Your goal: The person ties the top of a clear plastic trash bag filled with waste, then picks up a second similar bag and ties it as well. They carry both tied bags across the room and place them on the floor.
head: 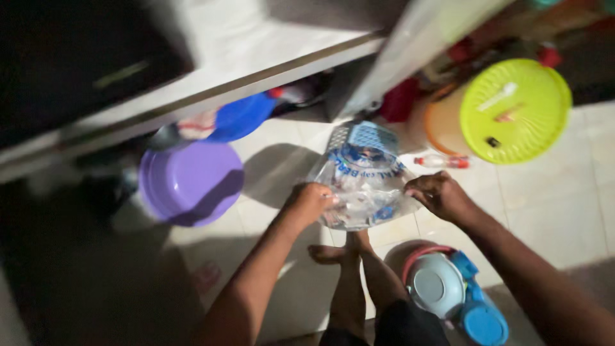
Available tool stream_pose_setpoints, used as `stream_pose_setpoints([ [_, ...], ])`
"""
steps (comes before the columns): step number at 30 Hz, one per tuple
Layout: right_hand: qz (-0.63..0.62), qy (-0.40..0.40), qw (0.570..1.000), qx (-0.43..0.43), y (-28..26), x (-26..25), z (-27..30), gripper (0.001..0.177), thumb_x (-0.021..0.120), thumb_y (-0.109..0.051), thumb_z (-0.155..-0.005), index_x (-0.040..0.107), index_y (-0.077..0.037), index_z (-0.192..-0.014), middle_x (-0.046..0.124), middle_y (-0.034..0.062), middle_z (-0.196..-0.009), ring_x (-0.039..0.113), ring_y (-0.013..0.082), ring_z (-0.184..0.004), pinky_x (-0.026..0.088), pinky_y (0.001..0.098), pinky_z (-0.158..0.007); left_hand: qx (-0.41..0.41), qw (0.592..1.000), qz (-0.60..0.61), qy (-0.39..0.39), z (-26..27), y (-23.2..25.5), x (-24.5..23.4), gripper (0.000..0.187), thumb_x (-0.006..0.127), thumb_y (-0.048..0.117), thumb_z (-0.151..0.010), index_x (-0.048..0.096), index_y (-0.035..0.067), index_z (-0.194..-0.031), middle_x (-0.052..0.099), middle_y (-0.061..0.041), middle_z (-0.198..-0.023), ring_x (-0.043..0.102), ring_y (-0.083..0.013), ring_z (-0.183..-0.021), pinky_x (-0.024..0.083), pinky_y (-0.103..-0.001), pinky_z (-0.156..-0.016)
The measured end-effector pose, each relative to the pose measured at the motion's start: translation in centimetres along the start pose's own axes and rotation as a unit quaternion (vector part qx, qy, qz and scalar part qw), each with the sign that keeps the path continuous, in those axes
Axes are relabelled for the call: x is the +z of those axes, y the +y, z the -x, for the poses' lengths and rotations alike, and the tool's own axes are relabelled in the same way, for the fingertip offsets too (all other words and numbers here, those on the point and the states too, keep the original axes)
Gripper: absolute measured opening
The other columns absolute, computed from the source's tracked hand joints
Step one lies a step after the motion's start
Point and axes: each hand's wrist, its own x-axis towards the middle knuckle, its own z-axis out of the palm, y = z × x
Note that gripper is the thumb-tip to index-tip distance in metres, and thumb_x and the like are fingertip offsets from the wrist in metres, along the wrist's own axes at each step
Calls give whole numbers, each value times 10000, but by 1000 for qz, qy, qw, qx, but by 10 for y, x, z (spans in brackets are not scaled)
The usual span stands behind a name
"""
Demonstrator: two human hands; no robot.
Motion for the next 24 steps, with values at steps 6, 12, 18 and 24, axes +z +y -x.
stream_pose_setpoints([
  [6,144,11,985,90,18,-39,58,194,712,-255,-883,743,-63,-881,739,87,-811,709,290,-803,510,456,-778,235,970,-3,64,-88,6,47,227,702,225,-874,716,3,-826,701,-182,-866,706,-325,-819,561,-431,-732],
  [12,-114,14,874,471,103,3,72,411,578,-359,-961,766,3,-1005,767,192,-837,723,283,-765,561,428,-764,159,976,-144,-19,-175,-8,90,398,560,341,-1018,726,18,-857,694,-239,-835,707,-390,-795,527,-494,-733],
  [18,121,-51,880,457,135,12,29,317,619,-371,-951,757,-85,-948,745,168,-973,691,361,-917,478,580,-859,57,989,-136,-25,-252,-16,86,491,614,434,-977,759,-31,-911,718,-264,-819,721,-332,-751,526,-445,-732],
  [24,336,122,923,142,97,-13,20,241,678,-170,-898,711,-117,-1131,655,138,-1317,611,312,-1236,432,546,-1075,-23,987,-96,-130,-286,-7,73,552,712,462,-898,758,-86,-938,756,-151,-798,648,-192,-752,527,-426,-703],
])
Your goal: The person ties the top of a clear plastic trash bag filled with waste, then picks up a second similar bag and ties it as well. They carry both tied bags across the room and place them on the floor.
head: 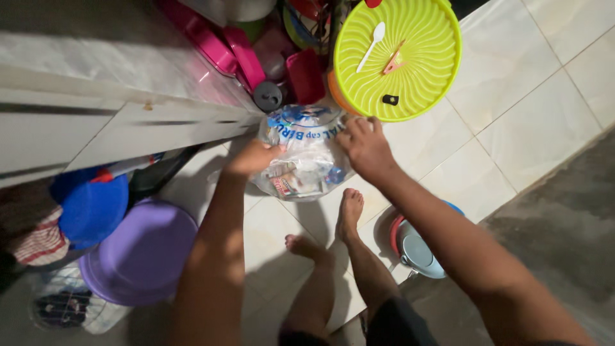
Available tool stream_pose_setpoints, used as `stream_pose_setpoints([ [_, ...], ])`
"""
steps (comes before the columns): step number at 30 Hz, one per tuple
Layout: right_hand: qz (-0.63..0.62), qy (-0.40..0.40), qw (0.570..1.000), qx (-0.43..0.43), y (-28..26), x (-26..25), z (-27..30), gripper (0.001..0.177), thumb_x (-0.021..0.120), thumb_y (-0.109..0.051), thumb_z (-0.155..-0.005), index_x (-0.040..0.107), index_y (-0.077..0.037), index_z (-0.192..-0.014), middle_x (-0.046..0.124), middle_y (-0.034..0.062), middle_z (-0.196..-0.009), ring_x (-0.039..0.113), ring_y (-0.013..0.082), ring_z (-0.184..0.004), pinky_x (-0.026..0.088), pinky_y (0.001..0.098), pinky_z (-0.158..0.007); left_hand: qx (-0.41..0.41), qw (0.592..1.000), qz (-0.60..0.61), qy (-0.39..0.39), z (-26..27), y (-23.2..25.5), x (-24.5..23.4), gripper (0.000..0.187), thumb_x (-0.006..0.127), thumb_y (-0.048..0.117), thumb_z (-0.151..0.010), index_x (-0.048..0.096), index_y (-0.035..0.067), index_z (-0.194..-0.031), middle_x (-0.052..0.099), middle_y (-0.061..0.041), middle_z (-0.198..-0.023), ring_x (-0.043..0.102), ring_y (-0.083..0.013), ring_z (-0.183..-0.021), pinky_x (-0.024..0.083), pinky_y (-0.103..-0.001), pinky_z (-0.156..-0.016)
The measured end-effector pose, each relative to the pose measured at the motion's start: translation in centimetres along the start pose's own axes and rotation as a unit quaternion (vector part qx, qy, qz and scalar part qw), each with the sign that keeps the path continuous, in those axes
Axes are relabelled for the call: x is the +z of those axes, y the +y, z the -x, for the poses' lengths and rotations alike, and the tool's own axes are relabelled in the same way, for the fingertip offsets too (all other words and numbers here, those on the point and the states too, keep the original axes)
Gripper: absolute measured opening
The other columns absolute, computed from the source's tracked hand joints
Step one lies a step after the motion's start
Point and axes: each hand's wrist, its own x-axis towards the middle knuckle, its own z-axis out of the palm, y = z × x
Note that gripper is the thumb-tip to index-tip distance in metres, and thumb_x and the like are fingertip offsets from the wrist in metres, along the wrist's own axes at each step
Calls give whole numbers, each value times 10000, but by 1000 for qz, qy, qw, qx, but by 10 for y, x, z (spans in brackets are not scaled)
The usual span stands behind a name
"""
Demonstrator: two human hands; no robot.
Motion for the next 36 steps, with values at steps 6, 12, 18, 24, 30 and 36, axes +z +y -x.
stream_pose_setpoints([
  [6,7,59,997,-43,-21,-30,2,452,686,-318,-844,686,-19,-1183,666,190,-1185,596,394,-1128,303,664,-1109,-50,997,4,-60,3,1,-20,548,735,476,-884,768,-58,-1002,766,-141,-864,696,-194,-808,555,-371,-748],
  [12,-29,-109,991,-71,5,-12,30,198,704,-130,-861,721,-143,-1058,656,36,-1002,633,247,-1046,424,566,-1198,-24,989,135,-48,23,0,-19,436,784,395,-851,771,-11,-1008,770,-61,-893,688,-135,-828,551,-322,-764],
  [18,-354,-27,929,100,16,68,47,138,672,-154,-929,710,-21,-933,631,138,-982,609,327,-980,503,428,-904,98,976,192,42,54,6,-16,256,749,265,-882,554,99,-882,587,31,-678,484,-95,-631,373,-321,-527],
  [24,-428,-147,836,312,14,107,46,235,588,-199,-957,679,18,-960,709,162,-842,679,262,-799,537,366,-791,155,987,48,5,106,26,-33,266,737,250,-995,702,39,-838,565,-41,-690,500,-108,-685,433,-321,-615],
  [30,-481,-211,769,364,17,95,35,311,579,-247,-964,722,29,-977,729,146,-825,655,217,-769,540,371,-747,421,871,-207,148,147,47,-38,114,762,166,-897,721,62,-875,659,-100,-959,665,-309,-950,546,-414,-843],
  [36,-451,-131,836,285,10,77,31,345,716,-267,-942,708,71,-1006,690,143,-989,705,211,-876,560,365,-780,458,845,-210,182,129,36,-37,126,808,148,-880,721,57,-879,660,-97,-818,647,-271,-757,518,-383,-682],
])
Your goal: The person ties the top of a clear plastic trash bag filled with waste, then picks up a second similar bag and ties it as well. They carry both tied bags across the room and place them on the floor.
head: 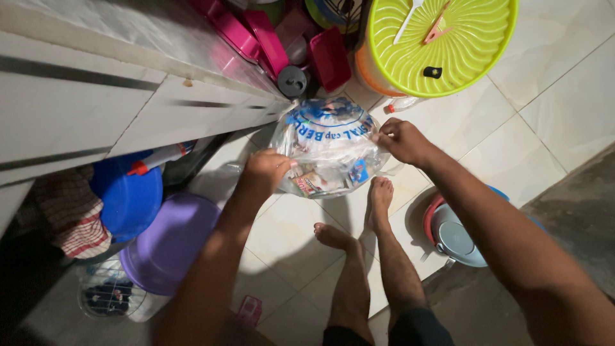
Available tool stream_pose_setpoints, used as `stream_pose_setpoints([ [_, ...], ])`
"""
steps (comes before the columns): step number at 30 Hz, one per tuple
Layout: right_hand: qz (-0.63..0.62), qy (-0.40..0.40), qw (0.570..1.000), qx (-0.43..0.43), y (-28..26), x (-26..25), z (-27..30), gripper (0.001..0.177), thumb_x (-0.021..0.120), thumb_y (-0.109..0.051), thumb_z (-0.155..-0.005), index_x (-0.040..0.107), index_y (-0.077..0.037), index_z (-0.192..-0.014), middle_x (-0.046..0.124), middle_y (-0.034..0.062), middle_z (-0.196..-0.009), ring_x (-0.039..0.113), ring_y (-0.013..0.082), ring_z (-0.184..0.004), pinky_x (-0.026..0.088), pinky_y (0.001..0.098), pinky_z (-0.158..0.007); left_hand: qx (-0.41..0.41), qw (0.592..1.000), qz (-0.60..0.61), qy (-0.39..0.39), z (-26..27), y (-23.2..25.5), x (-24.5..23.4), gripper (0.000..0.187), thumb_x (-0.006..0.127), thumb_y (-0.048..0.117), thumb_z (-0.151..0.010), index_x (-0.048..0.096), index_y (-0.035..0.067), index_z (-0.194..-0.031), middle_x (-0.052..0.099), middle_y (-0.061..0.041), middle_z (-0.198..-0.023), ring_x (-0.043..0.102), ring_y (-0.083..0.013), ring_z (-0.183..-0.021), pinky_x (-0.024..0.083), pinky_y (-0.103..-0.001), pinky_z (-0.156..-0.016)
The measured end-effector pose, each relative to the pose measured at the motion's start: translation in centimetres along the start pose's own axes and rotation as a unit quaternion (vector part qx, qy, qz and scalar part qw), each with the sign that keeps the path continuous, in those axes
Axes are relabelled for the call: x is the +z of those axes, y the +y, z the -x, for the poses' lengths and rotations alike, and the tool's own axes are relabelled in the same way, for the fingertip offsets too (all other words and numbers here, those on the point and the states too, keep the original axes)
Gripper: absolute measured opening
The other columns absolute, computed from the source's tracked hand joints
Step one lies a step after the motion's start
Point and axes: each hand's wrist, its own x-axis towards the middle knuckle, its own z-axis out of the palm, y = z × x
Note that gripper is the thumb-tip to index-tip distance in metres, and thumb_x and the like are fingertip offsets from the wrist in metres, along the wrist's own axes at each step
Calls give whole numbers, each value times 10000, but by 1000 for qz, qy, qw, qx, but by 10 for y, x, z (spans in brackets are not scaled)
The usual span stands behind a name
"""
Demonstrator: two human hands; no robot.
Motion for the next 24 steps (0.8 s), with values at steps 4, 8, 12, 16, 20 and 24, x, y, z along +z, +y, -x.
stream_pose_setpoints([
  [4,30,-1,998,-53,-20,-5,11,229,681,-188,-942,682,4,-1067,686,123,-1019,729,242,-906,590,357,-798,-395,892,218,-36,10,-17,20,277,849,219,-798,686,38,-928,621,-53,-683,553,-139,-595,436,-320,-512],
  [8,177,1,963,-202,-43,-14,24,259,642,-75,-893,676,-92,-1149,699,92,-1009,699,319,-882,570,409,-778,-470,808,332,-127,14,-47,35,278,822,260,-851,754,-6,-895,714,-62,-738,606,-118,-633,474,-291,-578],
  [12,274,-27,909,-313,-51,-23,39,258,690,-154,-836,678,-140,-1093,689,83,-956,643,322,-713,547,428,-676,-529,713,432,-160,25,-73,49,348,818,279,-835,787,-53,-934,782,-112,-834,705,-156,-695,564,-305,-653],
  [16,351,-44,871,-341,-31,-17,45,146,708,-233,-878,668,-128,-971,666,92,-884,635,306,-668,534,419,-640,-603,632,428,-233,29,-93,80,394,816,313,-840,790,-34,-1023,782,-124,-912,706,-209,-750,553,-349,-677],
  [20,236,3,950,-203,-5,0,33,197,700,-288,-988,694,-114,-896,648,103,-791,619,306,-663,507,385,-610,-665,574,438,-188,37,-101,108,454,745,358,-866,757,15,-1162,751,-165,-986,692,-251,-801,543,-385,-670],
  [24,-180,-67,918,346,13,8,33,298,680,-352,-972,701,-69,-880,568,34,-602,445,155,-463,256,352,-417,-154,971,165,-77,83,-82,108,671,780,182,-791,572,-78,-1373,694,-235,-1214,719,-270,-1037,578,-360,-836],
])
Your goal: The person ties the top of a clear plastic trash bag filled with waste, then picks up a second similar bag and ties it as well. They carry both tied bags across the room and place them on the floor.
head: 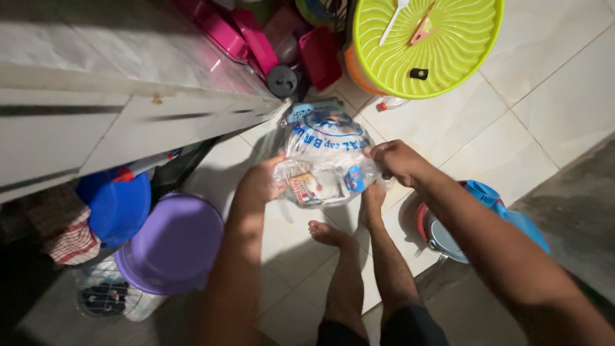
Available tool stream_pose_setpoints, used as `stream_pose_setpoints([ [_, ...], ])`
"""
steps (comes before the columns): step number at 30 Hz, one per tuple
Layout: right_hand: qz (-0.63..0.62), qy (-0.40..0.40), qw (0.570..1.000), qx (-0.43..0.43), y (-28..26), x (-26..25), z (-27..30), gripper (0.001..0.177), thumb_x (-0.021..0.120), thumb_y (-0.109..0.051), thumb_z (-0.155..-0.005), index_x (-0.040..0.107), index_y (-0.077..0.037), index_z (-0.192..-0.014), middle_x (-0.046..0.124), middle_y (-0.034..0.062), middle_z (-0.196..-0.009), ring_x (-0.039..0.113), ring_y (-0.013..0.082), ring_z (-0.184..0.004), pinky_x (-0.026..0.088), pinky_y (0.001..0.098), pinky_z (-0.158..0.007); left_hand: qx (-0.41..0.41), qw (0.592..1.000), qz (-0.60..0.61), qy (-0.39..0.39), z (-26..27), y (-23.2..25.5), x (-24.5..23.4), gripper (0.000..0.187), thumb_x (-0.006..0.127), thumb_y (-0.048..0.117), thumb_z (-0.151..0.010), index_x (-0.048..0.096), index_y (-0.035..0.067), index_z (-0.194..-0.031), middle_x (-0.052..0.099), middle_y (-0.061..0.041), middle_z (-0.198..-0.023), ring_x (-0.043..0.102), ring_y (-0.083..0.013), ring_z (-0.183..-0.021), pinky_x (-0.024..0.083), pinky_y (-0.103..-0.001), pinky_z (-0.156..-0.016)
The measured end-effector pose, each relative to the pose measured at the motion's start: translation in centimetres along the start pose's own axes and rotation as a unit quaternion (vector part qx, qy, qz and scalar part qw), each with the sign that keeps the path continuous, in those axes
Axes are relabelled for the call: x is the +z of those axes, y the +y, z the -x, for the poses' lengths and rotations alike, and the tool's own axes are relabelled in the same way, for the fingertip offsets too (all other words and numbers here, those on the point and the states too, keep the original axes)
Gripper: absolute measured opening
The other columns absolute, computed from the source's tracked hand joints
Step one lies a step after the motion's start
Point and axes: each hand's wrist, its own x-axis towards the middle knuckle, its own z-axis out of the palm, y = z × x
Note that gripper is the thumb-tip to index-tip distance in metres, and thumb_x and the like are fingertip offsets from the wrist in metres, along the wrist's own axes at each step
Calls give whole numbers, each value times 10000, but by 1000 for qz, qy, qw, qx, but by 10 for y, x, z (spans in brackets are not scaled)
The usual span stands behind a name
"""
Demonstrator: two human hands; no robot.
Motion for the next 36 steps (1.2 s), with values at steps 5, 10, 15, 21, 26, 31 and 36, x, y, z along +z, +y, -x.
stream_pose_setpoints([
  [5,-430,-216,877,-7,8,9,-10,257,670,-272,-1071,660,-43,-954,615,39,-687,458,105,-418,400,272,-423,-223,968,101,50,32,8,39,408,541,198,-1023,534,-43,-1353,690,-180,-1231,674,-278,-1083,543,-366,-899],
  [10,-530,-133,837,30,24,26,7,204,549,-225,-1029,637,-50,-1090,683,95,-893,640,179,-653,479,263,-500,-312,551,741,224,35,42,71,350,485,143,-1036,580,26,-1352,700,-152,-1208,680,-234,-1036,556,-336,-867],
  [15,-597,-94,797,-6,38,37,30,182,555,-110,-1037,597,36,-1136,696,179,-969,717,263,-794,612,326,-670,-277,524,714,372,26,100,75,518,508,-42,-922,567,63,-1425,679,-125,-1214,669,-173,-1028,534,-263,-877],
  [21,-552,-13,831,-67,22,45,47,211,462,57,-962,458,-68,-1131,621,204,-1092,708,356,-922,646,467,-781,-258,650,611,371,22,142,66,467,582,-112,-929,591,-51,-1391,615,-148,-1123,662,-209,-1014,563,-318,-943],
  [26,-538,-70,835,-89,-11,42,62,462,398,86,-877,509,42,-1324,659,245,-1179,743,403,-958,630,421,-807,-285,726,515,357,5,141,65,473,624,-119,-895,589,-41,-1360,673,-128,-1135,652,-172,-979,542,-303,-876],
  [31,-411,-20,904,-120,-30,41,56,484,488,171,-847,635,47,-1291,668,124,-1057,656,219,-849,563,365,-783,-288,813,380,334,-17,133,44,511,572,-109,-856,597,-29,-1360,699,-94,-1201,669,-144,-1040,523,-267,-916],
  [36,-240,50,943,-224,-35,38,47,481,589,148,-781,697,-16,-1220,690,6,-936,639,109,-826,546,226,-766,-210,925,43,315,-27,152,22,442,600,-132,-814,723,5,-1216,697,-153,-1160,686,-260,-1067,530,-310,-940],
])
